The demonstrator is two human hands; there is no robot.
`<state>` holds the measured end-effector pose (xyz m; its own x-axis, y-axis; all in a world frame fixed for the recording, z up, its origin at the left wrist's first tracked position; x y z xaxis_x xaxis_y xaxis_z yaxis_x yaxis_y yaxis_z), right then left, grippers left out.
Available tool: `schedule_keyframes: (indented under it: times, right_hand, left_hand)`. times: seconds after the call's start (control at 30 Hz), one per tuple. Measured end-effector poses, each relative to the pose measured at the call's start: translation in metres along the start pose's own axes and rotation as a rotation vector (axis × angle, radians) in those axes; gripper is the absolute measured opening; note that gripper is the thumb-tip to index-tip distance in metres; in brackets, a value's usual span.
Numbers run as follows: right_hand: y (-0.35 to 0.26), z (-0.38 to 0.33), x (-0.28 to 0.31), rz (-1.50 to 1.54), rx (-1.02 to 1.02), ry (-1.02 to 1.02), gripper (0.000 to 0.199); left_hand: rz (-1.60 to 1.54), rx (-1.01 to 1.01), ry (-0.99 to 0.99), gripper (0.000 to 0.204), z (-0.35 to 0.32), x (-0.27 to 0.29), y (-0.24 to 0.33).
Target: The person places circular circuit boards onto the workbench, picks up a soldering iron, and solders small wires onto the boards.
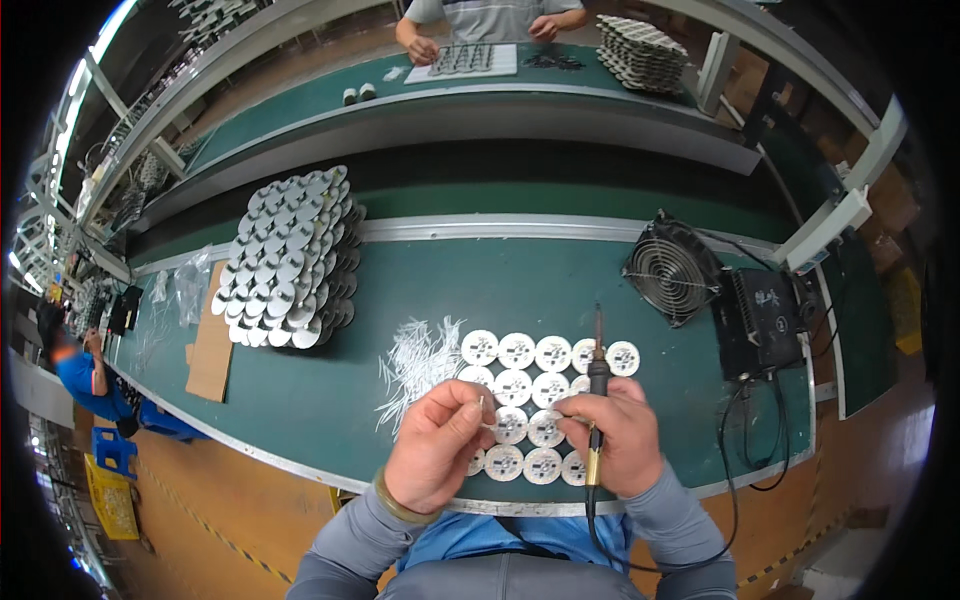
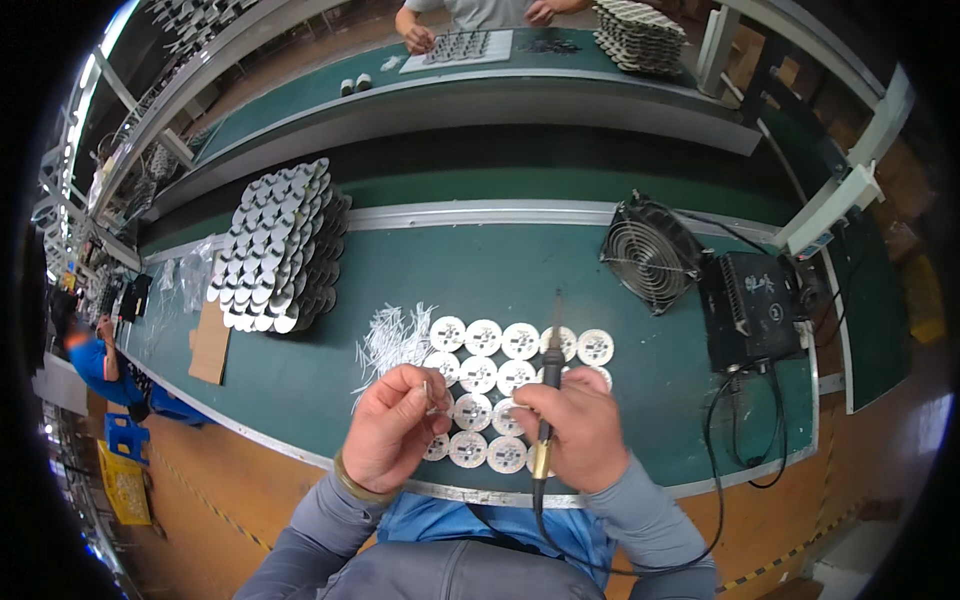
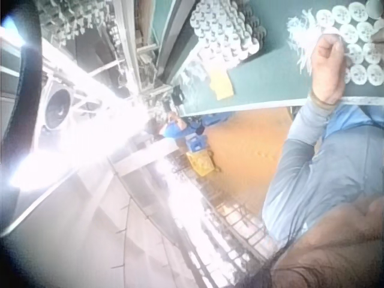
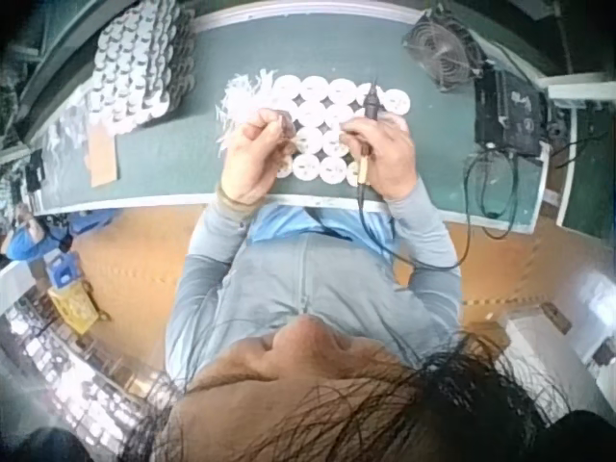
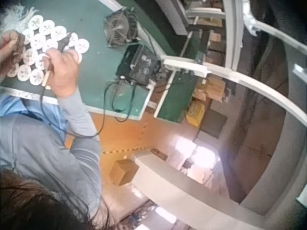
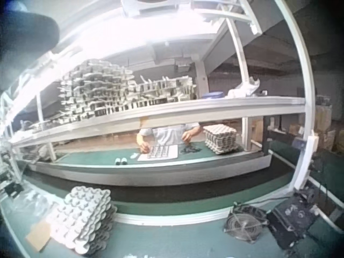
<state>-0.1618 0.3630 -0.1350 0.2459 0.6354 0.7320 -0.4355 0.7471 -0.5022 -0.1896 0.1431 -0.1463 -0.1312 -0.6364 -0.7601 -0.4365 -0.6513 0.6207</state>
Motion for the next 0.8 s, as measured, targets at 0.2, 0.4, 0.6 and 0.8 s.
schedule_keyframes:
  times: [0.2,0.4,0.6,0.8]
  right_hand:
    - [-0.032,0.022,-0.020,0.527,-0.236,0.051,0.038]
    - [-0.034,0.036,-0.021,0.697,-0.268,-0.033,0.037]
    - [-0.037,0.047,-0.018,0.701,-0.238,-0.146,0.039]
    - [-0.028,0.046,-0.012,0.484,-0.029,-0.095,0.057]
  left_hand:
    - [-0.149,-0.102,0.023,0.004,0.008,-0.018,-0.030]
    - [0.026,-0.253,-0.065,0.009,0.005,-0.018,-0.016]
    - [0.191,-0.305,-0.024,0.012,0.005,-0.017,0.011]
    - [1.285,-0.866,-0.321,0.022,-0.002,-0.053,0.045]
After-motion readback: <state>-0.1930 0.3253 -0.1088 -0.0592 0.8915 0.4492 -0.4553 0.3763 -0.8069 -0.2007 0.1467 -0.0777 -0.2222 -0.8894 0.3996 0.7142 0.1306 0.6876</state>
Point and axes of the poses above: each hand's wrist, its own z-axis towards the middle knuckle, its own x-axis out of the back of the hand, y = z × x, the point moved 4 cm from there along z, towards the middle knuckle, and after that the axes turned 11 degrees about -z, right-handed, at the moved point
